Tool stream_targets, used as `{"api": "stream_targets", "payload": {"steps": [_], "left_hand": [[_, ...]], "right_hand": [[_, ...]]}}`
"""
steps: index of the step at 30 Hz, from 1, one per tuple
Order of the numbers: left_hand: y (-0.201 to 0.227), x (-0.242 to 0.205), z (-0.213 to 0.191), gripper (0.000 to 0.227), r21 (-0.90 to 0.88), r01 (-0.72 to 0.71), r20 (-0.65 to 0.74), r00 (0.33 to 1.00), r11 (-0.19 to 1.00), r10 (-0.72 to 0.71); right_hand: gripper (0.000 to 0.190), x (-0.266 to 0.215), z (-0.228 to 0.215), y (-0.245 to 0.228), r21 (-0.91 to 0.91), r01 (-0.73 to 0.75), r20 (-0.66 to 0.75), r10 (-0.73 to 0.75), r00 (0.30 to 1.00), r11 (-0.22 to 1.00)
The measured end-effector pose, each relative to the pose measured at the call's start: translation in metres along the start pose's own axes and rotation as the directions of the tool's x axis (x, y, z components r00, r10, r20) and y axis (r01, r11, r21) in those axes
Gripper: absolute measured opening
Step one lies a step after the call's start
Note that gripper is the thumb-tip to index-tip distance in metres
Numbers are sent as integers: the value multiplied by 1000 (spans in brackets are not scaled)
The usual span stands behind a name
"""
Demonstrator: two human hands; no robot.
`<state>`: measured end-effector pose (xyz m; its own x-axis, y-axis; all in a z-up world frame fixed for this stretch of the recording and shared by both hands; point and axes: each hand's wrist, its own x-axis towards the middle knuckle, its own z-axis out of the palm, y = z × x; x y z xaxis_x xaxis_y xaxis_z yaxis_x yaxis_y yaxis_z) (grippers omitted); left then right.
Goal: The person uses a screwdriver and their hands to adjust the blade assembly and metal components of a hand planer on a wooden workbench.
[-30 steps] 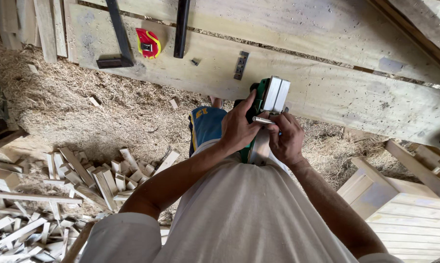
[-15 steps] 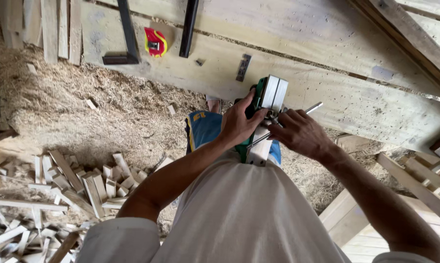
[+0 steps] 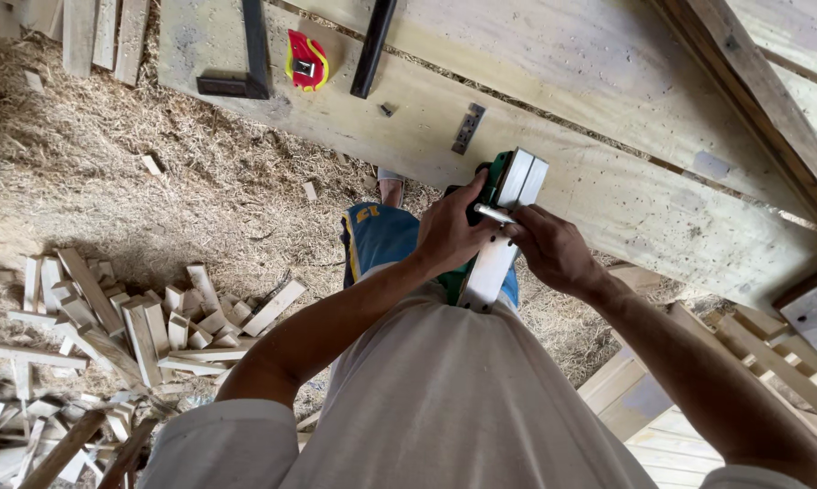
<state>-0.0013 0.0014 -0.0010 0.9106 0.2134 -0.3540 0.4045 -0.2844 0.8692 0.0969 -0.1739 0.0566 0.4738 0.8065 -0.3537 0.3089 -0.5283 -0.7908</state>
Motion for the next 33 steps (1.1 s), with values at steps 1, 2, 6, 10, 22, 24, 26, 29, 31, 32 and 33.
{"api": "stream_targets", "payload": {"steps": [1,2,6,10,22,24,26,29,31,32,33], "left_hand": [[-1,0,0,86,-11,63,39,997,998,-62],[-1,-3,2,86,-22,128,86,988,991,-126],[0,1,2,84,-12,-19,-24,1000,1000,19],[0,-6,6,79,-29,105,29,994,994,-104],[2,-3,-1,77,-41,34,33,999,999,-33],[-1,-1,-3,78,-94,66,78,995,993,-59],[-1,-1,-5,80,-51,92,89,992,994,-88],[1,6,-5,80,-26,47,93,995,999,-45],[2,4,-6,81,-19,73,100,992,997,-71],[1,2,-5,82,-11,107,121,987,994,-105],[0,0,-4,82,-2,141,142,980,990,-139]], "right_hand": [[36,0,3,-1,32,18,-54,-16,998,999],[36,0,11,-2,5,-29,-93,30,995,1000],[38,-3,32,-3,-80,-104,-312,74,947,991],[40,-11,50,-1,-95,-96,-467,41,883,991],[17,-30,37,3,-172,-142,-276,91,957,975],[27,-37,19,7,-344,-34,-209,-41,977,938],[34,-34,9,7,-449,52,-115,-116,987,892],[35,-21,-1,5,-523,99,-32,-135,990,847],[35,-14,-1,2,-537,154,18,-171,985,829],[33,-14,1,1,-540,148,27,-159,987,829],[32,-14,1,0,-542,142,35,-146,989,828]]}}
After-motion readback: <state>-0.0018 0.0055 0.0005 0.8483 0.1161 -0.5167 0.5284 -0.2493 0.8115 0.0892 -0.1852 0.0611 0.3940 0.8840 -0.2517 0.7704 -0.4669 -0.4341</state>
